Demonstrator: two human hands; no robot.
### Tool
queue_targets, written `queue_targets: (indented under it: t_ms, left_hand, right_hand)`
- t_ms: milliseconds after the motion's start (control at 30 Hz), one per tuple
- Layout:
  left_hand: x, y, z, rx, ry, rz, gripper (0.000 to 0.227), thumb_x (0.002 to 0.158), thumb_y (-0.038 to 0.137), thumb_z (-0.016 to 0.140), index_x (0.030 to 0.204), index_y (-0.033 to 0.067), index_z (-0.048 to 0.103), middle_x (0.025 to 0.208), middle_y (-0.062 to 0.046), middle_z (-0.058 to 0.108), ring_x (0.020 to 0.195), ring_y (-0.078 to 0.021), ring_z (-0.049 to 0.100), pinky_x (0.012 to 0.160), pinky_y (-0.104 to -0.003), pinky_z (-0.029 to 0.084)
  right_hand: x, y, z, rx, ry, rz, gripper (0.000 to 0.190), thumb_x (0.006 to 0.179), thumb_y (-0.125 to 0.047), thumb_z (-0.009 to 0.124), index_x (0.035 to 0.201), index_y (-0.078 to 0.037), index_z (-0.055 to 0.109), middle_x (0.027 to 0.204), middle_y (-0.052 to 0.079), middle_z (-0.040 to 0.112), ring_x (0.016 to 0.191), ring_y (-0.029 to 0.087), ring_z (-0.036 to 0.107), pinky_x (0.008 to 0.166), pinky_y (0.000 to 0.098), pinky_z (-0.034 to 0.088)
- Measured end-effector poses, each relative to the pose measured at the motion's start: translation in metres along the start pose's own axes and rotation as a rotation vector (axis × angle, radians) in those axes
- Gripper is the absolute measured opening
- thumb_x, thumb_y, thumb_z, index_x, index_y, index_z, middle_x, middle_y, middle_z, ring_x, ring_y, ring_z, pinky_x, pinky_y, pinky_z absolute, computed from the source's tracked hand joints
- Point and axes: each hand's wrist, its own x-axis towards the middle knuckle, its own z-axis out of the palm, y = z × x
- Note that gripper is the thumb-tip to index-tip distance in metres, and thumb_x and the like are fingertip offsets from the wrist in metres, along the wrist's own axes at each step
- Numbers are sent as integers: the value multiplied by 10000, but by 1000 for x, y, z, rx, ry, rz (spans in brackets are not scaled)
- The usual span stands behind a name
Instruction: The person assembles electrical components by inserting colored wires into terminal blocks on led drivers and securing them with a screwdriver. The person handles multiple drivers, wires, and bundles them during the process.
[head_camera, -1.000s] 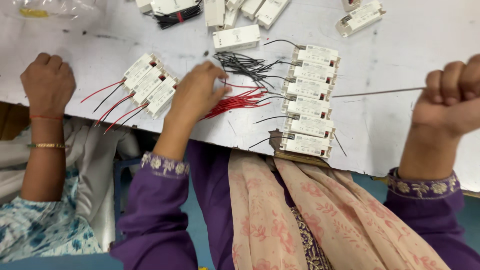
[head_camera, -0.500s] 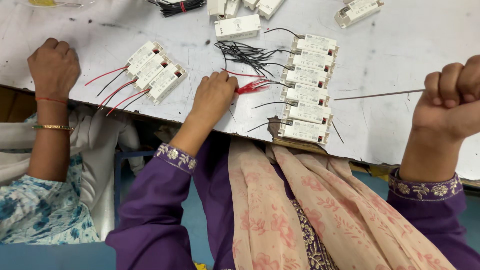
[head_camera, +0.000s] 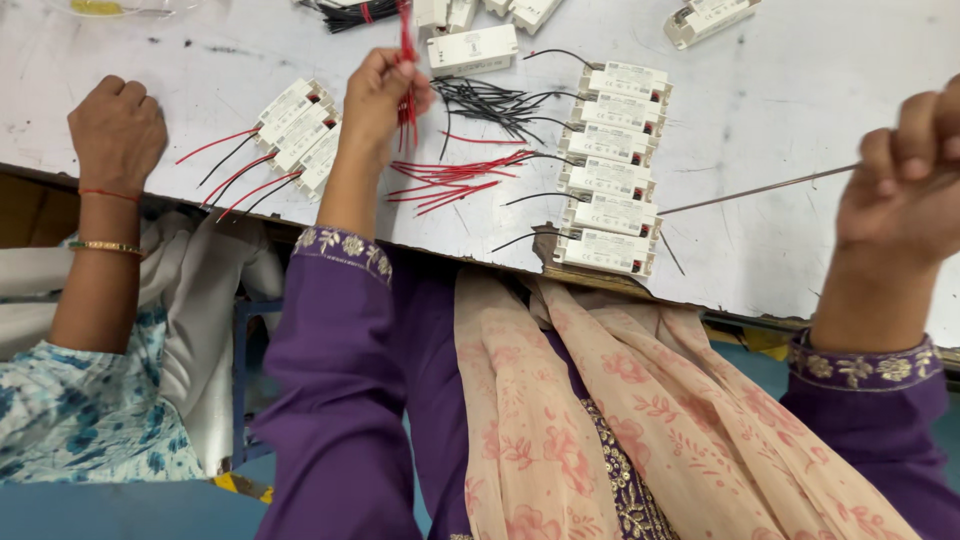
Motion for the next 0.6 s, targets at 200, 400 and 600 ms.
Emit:
queue_targets:
  t_ms: [200, 400, 600]
  left_hand:
    - [20, -18, -6, -353, 115, 205, 196, 1081, 186, 529, 1210, 56, 599, 886, -12, 596, 769, -114, 558, 741, -283, 521]
    - [-14, -31, 11, 122, 166, 502, 251, 1159, 315, 482, 1203, 82, 563, 966, -3, 616, 955, -115, 612, 979, -304, 512]
    - [-30, -41, 16, 228, 161, 378, 287, 1138, 358, 467, 1191, 88, 546, 941, 2, 598, 933, -108, 572, 925, -295, 480]
  right_hand:
    - [8, 4, 11, -26, 72, 35, 543, 1319, -212, 350, 781, -151, 318, 699, -14, 259, 591, 58, 311, 536, 185, 293]
    - [8, 21, 24, -46, 56, 51, 570, 1308, -273, 304, 752, -155, 275, 712, -14, 240, 601, 67, 305, 531, 196, 271]
    - [18, 38, 32, -39, 14, 87, 584, 1305, -308, 293, 745, -147, 262, 715, -13, 230, 571, 69, 267, 534, 206, 265]
